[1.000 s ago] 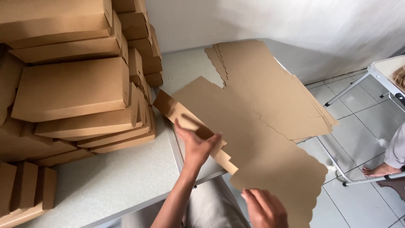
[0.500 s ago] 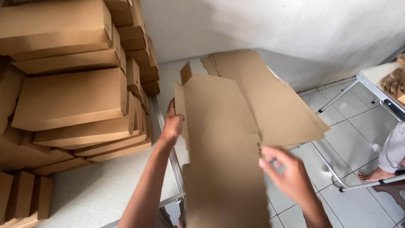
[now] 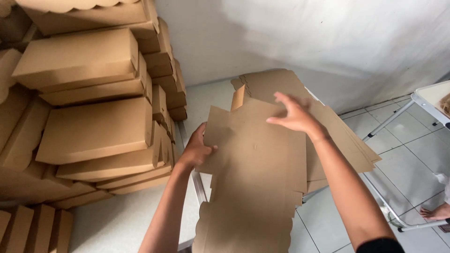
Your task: Assembling a cardboard box from a flat sheet by folding along pre-scored lines and tucking in tabs
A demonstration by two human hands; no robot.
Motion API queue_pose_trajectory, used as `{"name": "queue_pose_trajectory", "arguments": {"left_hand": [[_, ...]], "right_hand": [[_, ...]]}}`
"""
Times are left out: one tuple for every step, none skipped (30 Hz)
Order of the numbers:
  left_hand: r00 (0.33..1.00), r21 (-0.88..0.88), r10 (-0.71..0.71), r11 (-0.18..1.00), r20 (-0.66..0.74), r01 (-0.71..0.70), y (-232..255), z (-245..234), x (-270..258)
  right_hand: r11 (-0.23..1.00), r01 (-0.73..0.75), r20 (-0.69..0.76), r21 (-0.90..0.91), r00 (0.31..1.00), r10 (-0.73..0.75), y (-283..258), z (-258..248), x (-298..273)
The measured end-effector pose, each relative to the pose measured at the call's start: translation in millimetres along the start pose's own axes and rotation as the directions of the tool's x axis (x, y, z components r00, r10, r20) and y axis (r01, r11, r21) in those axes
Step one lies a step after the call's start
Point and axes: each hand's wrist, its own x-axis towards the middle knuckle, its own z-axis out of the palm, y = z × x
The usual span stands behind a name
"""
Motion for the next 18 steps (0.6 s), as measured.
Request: {"name": "queue_pose_trajectory", "arguments": {"left_hand": [[1.0, 0.004, 0.005, 1.0, 0.001, -0.005, 1.3, 3.1, -2.5], [1.0, 0.081, 0.01, 0.997, -0.019, -0.009, 2.7, 5.8, -5.0], [0.999, 0.158, 0.018, 0.987, -0.041, -0.011, 4.1, 8.2, -7.0], [0.999, 0.162, 0.023, 0.987, -0.04, -0.016, 15.4, 16.5, -7.6], [0.989, 0.453, 0.086, 0.891, -0.123, -0.021, 25.6, 23.9, -9.7], [0.969, 0.701, 0.169, 0.714, -0.182, 0.007, 35.2, 30.9, -11.8], [0.968, 0.699, 0.166, 0.715, -0.187, 0.013, 33.2, 39.1, -6.0], [0.936, 0.848, 0.316, 0.529, -0.154, -0.039, 30.7, 47.4, -0.2], [0.889, 0.948, 0.45, 0.311, -0.083, -0.069, 28.3, 58.1, 5.4], [0.891, 0.947, 0.447, 0.314, -0.083, -0.069, 27.9, 61.7, 19.0], [0.888, 0.971, 0.459, 0.214, -0.006, -0.104, 28.5, 66.3, 32.8], [0.883, 0.984, 0.464, 0.112, 0.072, -0.139, 29.4, 71.0, 46.3], [0.881, 0.983, 0.467, 0.117, 0.072, -0.142, 23.4, 70.3, 64.5], [0.902, 0.98, 0.421, 0.112, 0.101, -0.162, 17.9, 70.2, 82.4], [0.917, 0.977, 0.376, 0.106, 0.131, -0.183, 13.9, 69.8, 101.3], [0.915, 0.977, 0.382, 0.108, 0.132, -0.186, -13.1, 70.1, 131.0], [0.93, 0.966, 0.335, 0.148, 0.153, -0.212, -38.9, 69.8, 162.1], [0.941, 0.953, 0.288, 0.188, 0.176, -0.236, -64.0, 70.0, 193.7]], "right_hand": [[1.0, 0.0, -0.006, 0.002, 1.0, 0.0, 7.3, 7.4, 13.6], [0.999, -0.042, 0.09, -0.022, 0.995, 0.044, 14.3, 14.8, 27.5], [0.996, -0.081, 0.184, -0.049, 0.979, 0.088, 21.1, 22.0, 42.4], [0.996, -0.08, 0.178, -0.047, 0.98, 0.087, 27.4, 30.0, 51.3], [0.982, -0.078, 0.175, -0.172, 0.979, 0.108, 32.0, 39.2, 61.0], [0.953, -0.074, 0.168, -0.294, 0.977, 0.128, 36.4, 49.0, 70.8], [0.953, -0.07, 0.173, -0.295, 0.977, 0.126, 27.9, 51.7, 66.8], [0.944, 0.01, 0.183, -0.331, 0.982, 0.054, 19.8, 54.6, 62.7], [0.927, 0.085, 0.194, -0.366, 0.981, -0.013, 13.7, 56.4, 56.5], [0.926, 0.084, 0.197, -0.368, 0.98, -0.01, 10.6, 62.5, 53.3], [0.897, 0.143, 0.161, -0.417, 0.984, -0.082, 7.4, 66.5, 50.2], [0.862, 0.198, 0.129, -0.467, 0.98, -0.155, 4.2, 70.3, 46.8], [0.859, 0.195, 0.128, -0.472, 0.98, -0.153, 10.5, 75.1, 48.1], [0.816, 0.254, 0.132, -0.52, 0.967, -0.218, 16.9, 79.3, 49.0], [0.765, 0.308, 0.137, -0.565, 0.95, -0.282, 23.0, 82.3, 50.6], [0.762, 0.305, 0.133, -0.571, 0.951, -0.28, 19.7, 78.5, 44.3], [0.787, 0.33, 0.155, -0.522, 0.944, -0.293, 15.9, 74.3, 39.0], [0.809, 0.353, 0.176, -0.471, 0.936, -0.306, 12.3, 70.1, 33.8]]}}
